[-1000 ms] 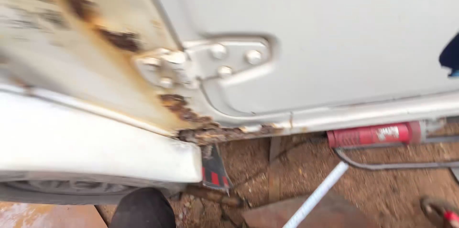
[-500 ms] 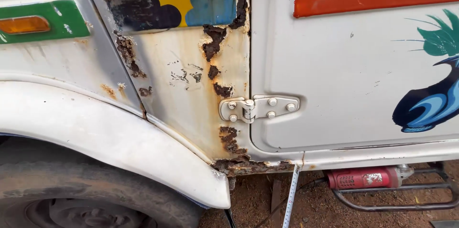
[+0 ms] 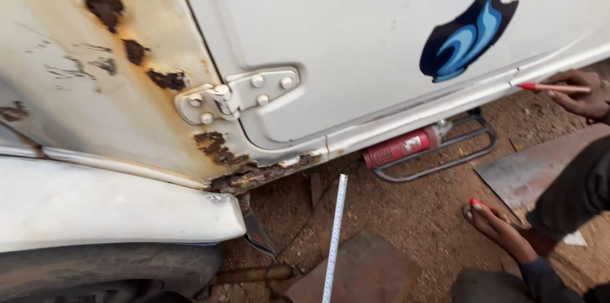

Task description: Measuring and marking a metal sheet with a tape measure and marker for vehicle repair.

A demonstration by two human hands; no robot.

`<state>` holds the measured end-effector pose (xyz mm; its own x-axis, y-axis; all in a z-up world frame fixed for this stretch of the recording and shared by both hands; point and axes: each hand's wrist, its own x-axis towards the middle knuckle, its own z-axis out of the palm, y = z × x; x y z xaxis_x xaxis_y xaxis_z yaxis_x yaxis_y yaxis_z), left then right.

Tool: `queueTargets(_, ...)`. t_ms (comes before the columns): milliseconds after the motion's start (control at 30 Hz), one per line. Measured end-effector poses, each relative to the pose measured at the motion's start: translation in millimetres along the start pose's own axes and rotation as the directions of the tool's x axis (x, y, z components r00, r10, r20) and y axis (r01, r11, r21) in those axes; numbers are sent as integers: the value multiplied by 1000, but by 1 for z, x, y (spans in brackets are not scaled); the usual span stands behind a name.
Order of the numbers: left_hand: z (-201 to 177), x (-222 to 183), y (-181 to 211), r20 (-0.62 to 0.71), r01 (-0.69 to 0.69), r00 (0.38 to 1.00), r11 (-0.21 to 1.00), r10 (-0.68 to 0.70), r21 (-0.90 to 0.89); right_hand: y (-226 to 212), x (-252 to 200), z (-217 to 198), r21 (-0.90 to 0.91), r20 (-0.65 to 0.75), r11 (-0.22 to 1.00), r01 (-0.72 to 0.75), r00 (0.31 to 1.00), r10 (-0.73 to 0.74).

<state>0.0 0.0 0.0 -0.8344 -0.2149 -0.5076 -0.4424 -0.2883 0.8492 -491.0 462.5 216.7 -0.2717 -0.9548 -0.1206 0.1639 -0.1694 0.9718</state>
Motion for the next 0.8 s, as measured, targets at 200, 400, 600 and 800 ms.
queueTargets(200, 89, -96, 29, 104, 288, 954, 956, -282, -51, 6, 21, -68, 24, 112, 980, 199, 973, -201)
queueTargets(400, 73, -105, 12, 85, 271, 956, 955, -282, 120, -55, 33, -311, -87, 109, 988, 128, 987, -118)
queueTargets(600, 104, -143, 153, -43, 330, 910, 660, -412, 675, 13, 18, -227, -220, 51, 975, -1, 999, 13)
queueTargets(800, 120, -168, 229, 192, -193, 978, 669, 77, 718, 83, 7, -35, -273, 17, 960, -63, 997, 71)
